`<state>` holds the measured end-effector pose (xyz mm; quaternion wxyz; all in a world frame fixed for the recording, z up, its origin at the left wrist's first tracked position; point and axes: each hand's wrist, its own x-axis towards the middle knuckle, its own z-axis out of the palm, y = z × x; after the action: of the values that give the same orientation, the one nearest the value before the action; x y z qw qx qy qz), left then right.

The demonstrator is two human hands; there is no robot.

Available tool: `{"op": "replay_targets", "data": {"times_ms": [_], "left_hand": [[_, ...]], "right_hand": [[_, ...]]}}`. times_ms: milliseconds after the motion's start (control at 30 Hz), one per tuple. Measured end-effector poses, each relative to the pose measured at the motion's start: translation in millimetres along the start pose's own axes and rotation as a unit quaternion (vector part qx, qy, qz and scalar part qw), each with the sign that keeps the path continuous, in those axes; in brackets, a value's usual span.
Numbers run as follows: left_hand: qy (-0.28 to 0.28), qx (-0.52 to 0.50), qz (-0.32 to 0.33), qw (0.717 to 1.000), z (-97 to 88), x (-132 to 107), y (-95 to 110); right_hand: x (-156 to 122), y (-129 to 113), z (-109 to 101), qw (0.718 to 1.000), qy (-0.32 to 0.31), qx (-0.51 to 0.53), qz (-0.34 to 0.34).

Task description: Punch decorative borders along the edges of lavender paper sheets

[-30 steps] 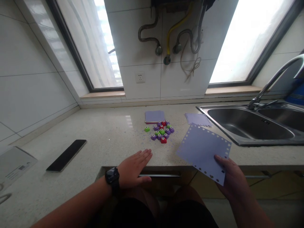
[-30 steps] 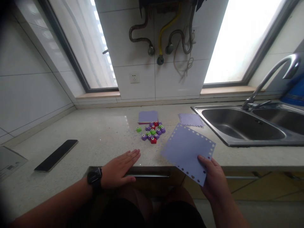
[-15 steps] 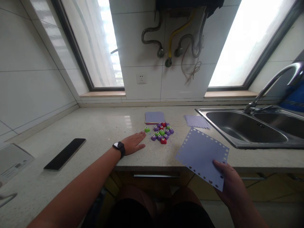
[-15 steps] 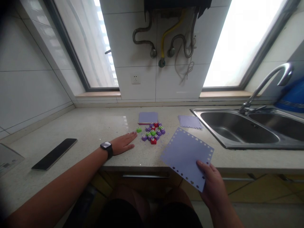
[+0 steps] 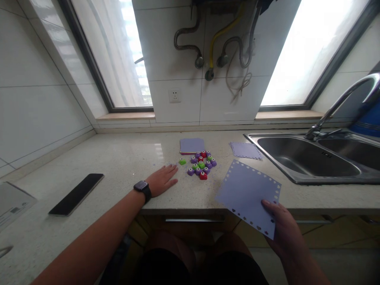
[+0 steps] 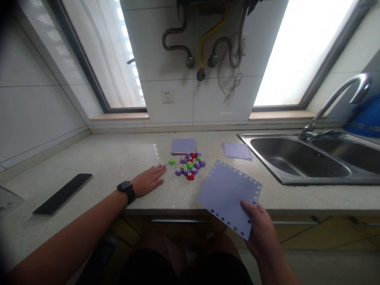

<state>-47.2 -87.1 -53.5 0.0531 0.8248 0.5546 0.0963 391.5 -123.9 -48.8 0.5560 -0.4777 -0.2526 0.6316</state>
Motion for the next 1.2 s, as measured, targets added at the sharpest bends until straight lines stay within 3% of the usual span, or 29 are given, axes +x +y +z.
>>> {"op": "replay_targets", "data": {"times_ms": [100,200,267,333,400,533,600,667,800,900,967,1100,1200], "left_hand": [[0.047,0.000,-0.040,0.998,-2.0,6,-3],[0.124,-0.036,-0.043,0.991,-7.8,2,16],[0.183,-0.125,-0.022,0.975,-12.2,-1,35],[0.185,-0.265,0.014,0.946,-14.7,-1,53],[0.126,-0.441,0.048,0.887,-14.5,4,65],[0.026,-0.691,0.052,0.721,-10.6,24,72],[0.003,-0.735,0.027,0.678,-10.4,30,67],[0.000,-0.754,-0.008,0.657,-12.0,31,59],[-0.002,-0.770,-0.054,0.635,-16.8,25,47],[-0.009,-0.747,-0.094,0.659,-17.0,27,44],[0.020,-0.721,-0.127,0.681,-14.9,32,42],[0.099,-0.694,-0.155,0.696,-8.8,41,31],[0.138,-0.683,-0.184,0.694,-4.9,43,23]], "right_hand": [[-3,2,10,1.000,-0.017,-0.022,-0.013],[-5,-1,23,0.999,-0.022,-0.029,-0.021],[-4,-7,35,0.999,-0.029,-0.033,-0.023],[-1,-13,51,0.998,-0.039,-0.035,-0.033],[5,-21,72,0.996,-0.069,-0.038,-0.046],[28,-34,118,0.983,-0.170,-0.044,-0.045],[43,-37,137,0.974,-0.215,-0.056,-0.044],[58,-37,151,0.962,-0.257,-0.087,-0.036],[82,-30,175,0.925,-0.343,-0.164,-0.025],[96,-26,193,0.899,-0.376,-0.221,-0.025],[106,-26,206,0.892,-0.386,-0.235,-0.022],[130,-31,221,0.927,-0.348,-0.142,-0.002],[149,-35,217,0.944,-0.311,-0.109,-0.023]]}}
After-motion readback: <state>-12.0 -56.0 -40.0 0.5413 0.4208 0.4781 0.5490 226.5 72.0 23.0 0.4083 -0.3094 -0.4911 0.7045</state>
